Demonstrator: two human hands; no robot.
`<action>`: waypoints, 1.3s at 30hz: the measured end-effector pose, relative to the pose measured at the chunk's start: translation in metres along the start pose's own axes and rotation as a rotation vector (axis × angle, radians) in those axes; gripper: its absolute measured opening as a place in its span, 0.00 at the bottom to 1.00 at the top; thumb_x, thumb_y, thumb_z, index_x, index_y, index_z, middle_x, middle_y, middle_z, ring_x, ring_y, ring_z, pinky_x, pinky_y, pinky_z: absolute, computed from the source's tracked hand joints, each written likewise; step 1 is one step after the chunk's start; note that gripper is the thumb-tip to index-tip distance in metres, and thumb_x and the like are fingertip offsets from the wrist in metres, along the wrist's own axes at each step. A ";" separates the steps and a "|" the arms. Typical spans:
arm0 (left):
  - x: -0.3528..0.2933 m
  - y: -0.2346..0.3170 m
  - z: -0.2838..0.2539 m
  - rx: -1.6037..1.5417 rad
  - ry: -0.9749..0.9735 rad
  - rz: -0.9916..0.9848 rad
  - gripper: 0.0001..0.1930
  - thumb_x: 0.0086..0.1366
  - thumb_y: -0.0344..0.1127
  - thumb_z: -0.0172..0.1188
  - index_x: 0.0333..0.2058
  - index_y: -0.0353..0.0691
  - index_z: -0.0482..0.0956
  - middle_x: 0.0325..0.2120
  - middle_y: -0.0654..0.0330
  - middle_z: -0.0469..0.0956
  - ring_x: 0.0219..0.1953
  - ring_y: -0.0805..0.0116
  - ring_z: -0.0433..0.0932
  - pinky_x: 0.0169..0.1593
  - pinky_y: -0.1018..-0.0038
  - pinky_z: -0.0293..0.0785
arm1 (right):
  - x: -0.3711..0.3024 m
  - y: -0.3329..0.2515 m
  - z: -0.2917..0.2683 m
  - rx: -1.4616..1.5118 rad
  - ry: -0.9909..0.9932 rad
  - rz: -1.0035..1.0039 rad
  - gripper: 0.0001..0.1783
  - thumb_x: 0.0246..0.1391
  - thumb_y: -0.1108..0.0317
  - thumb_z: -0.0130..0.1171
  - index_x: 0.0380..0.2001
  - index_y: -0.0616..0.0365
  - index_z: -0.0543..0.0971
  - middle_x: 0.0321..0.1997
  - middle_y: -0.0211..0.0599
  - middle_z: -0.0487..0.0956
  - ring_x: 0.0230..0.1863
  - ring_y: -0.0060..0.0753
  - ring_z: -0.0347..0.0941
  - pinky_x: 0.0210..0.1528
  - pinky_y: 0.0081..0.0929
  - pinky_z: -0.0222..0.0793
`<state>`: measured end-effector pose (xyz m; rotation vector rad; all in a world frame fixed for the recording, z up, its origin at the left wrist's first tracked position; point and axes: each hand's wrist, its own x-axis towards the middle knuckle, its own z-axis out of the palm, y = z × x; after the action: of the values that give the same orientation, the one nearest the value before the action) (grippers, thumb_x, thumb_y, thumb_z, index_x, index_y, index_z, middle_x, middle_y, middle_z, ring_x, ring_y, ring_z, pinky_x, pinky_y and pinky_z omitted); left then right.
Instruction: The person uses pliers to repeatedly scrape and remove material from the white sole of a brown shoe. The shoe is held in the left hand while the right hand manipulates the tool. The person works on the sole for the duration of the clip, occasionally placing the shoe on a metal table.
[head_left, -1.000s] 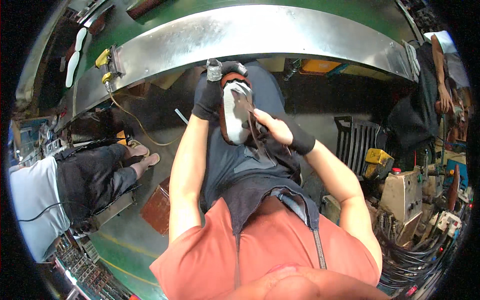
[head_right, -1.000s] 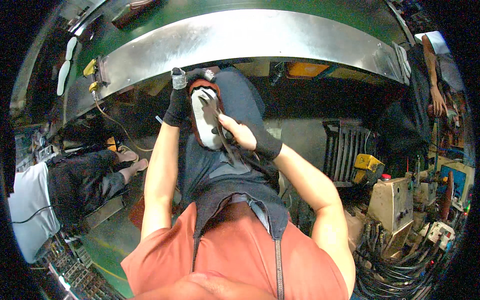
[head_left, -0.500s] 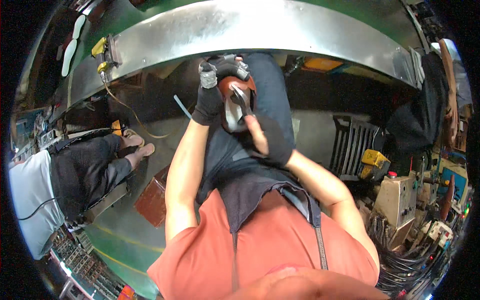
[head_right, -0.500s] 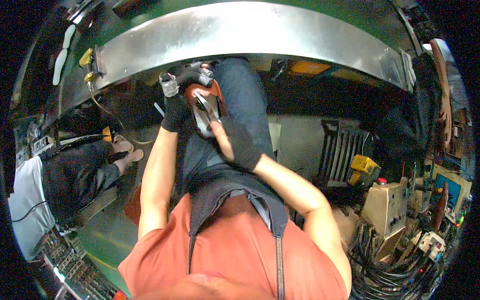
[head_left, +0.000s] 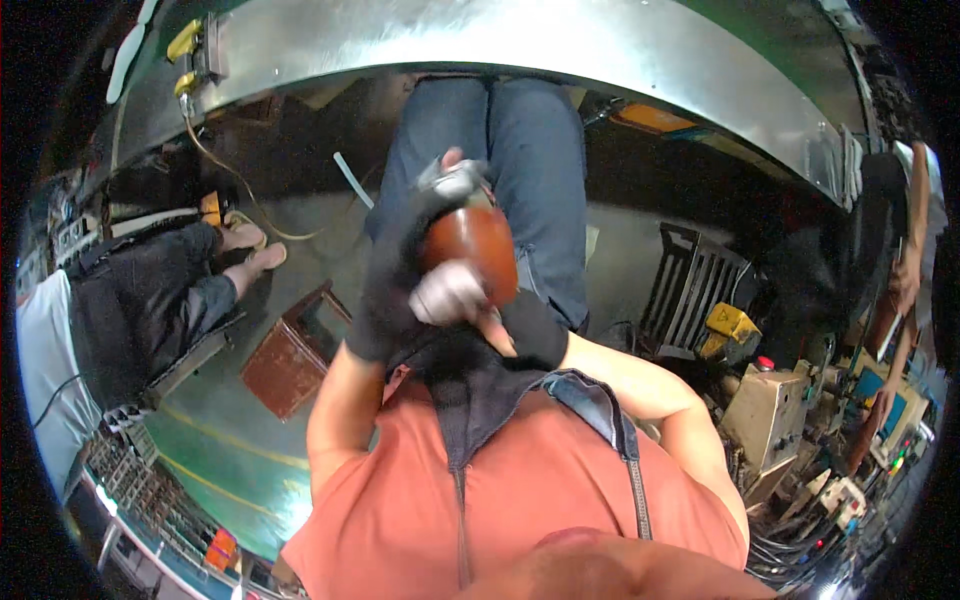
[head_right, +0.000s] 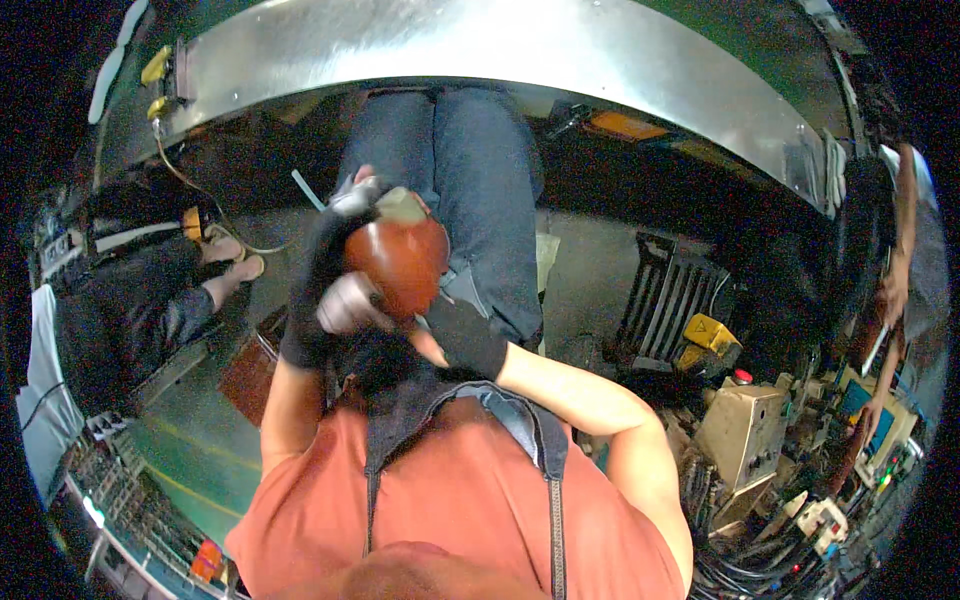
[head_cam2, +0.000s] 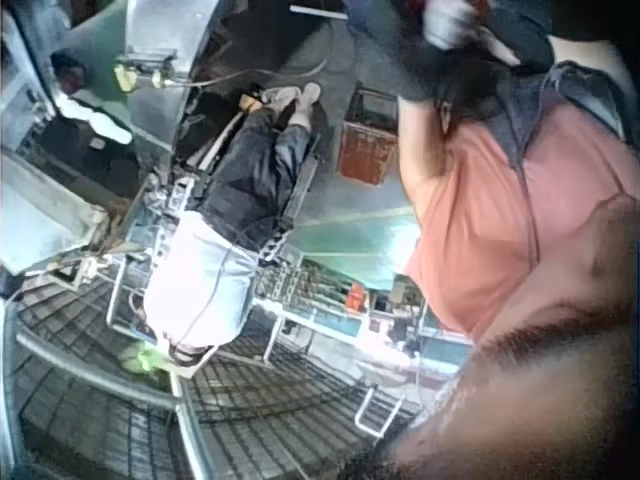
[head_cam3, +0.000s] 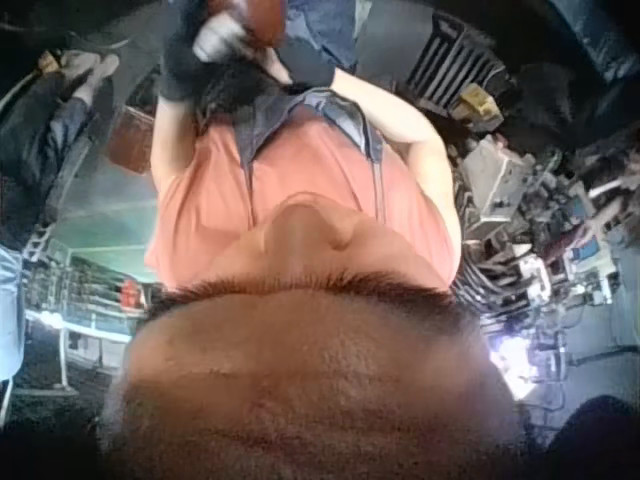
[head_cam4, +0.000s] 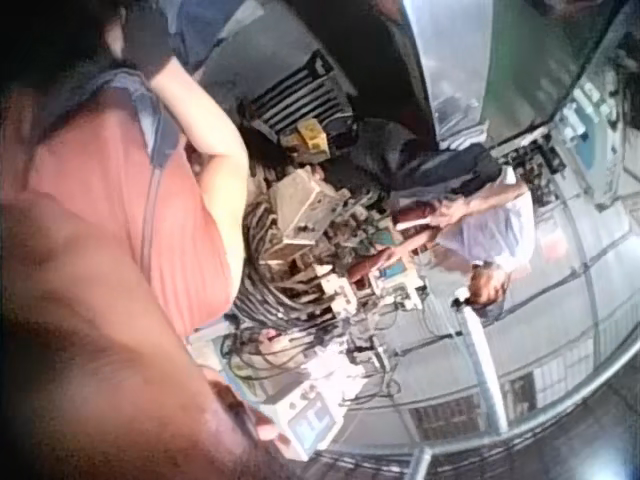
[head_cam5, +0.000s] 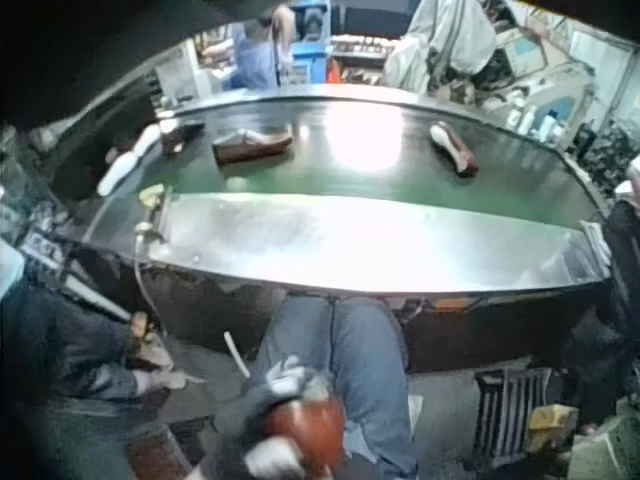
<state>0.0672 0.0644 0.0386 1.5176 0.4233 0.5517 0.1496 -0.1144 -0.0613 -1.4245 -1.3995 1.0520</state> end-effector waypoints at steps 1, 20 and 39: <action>-0.020 0.013 0.011 0.162 0.080 0.012 0.32 0.47 0.43 0.67 0.48 0.35 0.67 0.49 0.47 0.70 0.57 0.53 0.65 0.60 0.61 0.59 | -0.006 -0.012 -0.013 -0.025 -0.122 0.026 0.14 0.53 0.57 0.53 0.37 0.56 0.74 0.36 0.39 0.76 0.36 0.44 0.73 0.38 0.38 0.68; -0.077 -0.081 0.030 0.104 0.210 -0.046 0.45 0.54 0.62 0.55 0.59 0.30 0.55 0.58 0.43 0.58 0.62 0.49 0.54 0.64 0.60 0.48 | -0.054 0.007 -0.055 -0.112 -0.347 0.031 0.20 0.49 0.62 0.55 0.46 0.56 0.72 0.44 0.45 0.74 0.44 0.46 0.71 0.46 0.38 0.67; -0.017 -0.129 0.014 0.406 0.446 -0.056 0.26 0.59 0.38 0.58 0.54 0.33 0.65 0.48 0.44 0.72 0.49 0.56 0.74 0.51 0.68 0.69 | 0.121 -0.012 -0.154 0.435 -0.236 0.672 0.30 0.60 0.44 0.41 0.40 0.63 0.76 0.32 0.41 0.78 0.30 0.30 0.75 0.35 0.27 0.72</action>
<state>0.0710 0.0470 -0.0913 1.7591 0.9650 0.7973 0.2965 0.0037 -0.0069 -1.4944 -0.7564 1.8713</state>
